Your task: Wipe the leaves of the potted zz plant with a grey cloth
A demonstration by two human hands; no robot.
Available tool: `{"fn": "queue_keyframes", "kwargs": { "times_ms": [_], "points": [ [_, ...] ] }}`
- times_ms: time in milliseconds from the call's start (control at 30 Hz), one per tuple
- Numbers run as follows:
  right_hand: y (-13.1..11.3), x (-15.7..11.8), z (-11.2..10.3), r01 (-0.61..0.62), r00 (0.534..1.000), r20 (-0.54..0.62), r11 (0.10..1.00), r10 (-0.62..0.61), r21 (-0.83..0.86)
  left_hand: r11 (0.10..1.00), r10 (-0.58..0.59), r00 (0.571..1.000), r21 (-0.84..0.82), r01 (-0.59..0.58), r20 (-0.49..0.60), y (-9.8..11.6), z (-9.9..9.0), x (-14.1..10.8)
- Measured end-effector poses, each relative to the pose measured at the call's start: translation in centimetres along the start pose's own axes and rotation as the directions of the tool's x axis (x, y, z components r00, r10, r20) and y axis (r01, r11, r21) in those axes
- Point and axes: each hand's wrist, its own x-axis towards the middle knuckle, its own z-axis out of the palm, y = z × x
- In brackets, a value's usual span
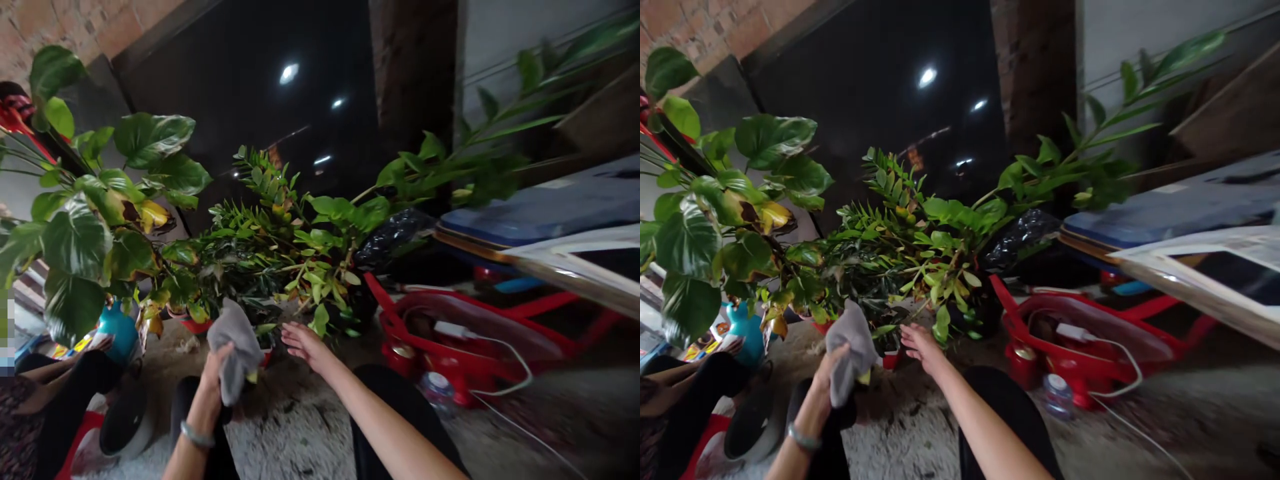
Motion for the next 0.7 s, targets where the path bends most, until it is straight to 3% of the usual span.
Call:
{"fn": "queue_keyframes", "kwargs": {
  "times_ms": [67,100,200,267,333,433,500,567,633,700],
  "points": [
    [0.0,0.5,0.0,0.01,0.999,0.037,0.989,-0.016,0.145,0.999,-0.011,1.0,0.052,0.009,0.029,-1.5,-1.4,-1.1],
    [-0.1,0.7,-0.1,0.02,0.998,0.052,0.975,-0.032,0.221,0.998,-0.002,1.0,0.061,0.001,0.014,-1.3,-2.3,-1.7],
    [-0.4,1.2,-0.2,0.044,0.996,0.061,0.94,-0.069,0.339,0.997,0.08,0.992,0.023,-0.078,-0.1,2.5,-3.8,-2.0],
    [-0.5,1.3,0.0,0.041,0.996,0.06,0.942,-0.065,0.334,0.992,0.118,0.98,-0.02,-0.123,-0.158,5.4,-3.1,-0.9],
    [-0.6,1.1,0.4,0.034,0.996,0.063,0.945,-0.057,0.326,0.995,0.089,0.983,-0.039,-0.096,-0.159,6.4,-1.3,0.7],
    [-0.6,0.6,0.9,0.025,0.996,0.068,0.945,-0.05,0.326,0.999,-0.032,0.998,-0.013,0.031,-0.053,3.4,0.5,1.5],
    [-0.6,0.4,0.8,0.002,0.998,0.064,0.951,-0.023,0.309,0.999,-0.04,0.995,0.034,0.037,0.093,0.5,0.0,0.4],
    [-0.6,0.2,0.5,-0.01,0.998,0.062,0.959,-0.008,0.284,0.996,-0.075,0.991,0.058,0.069,0.113,-1.0,-1.8,-1.3],
    [-0.5,0.2,0.1,0.004,0.998,0.055,0.965,-0.019,0.263,0.999,-0.046,0.998,0.015,0.045,0.049,0.1,-3.6,-2.6],
    [-0.5,0.2,0.0,0.034,0.998,0.042,0.967,-0.046,0.253,0.996,0.034,0.998,-0.08,-0.038,-0.061,3.2,-4.3,-2.7]
  ]
}}
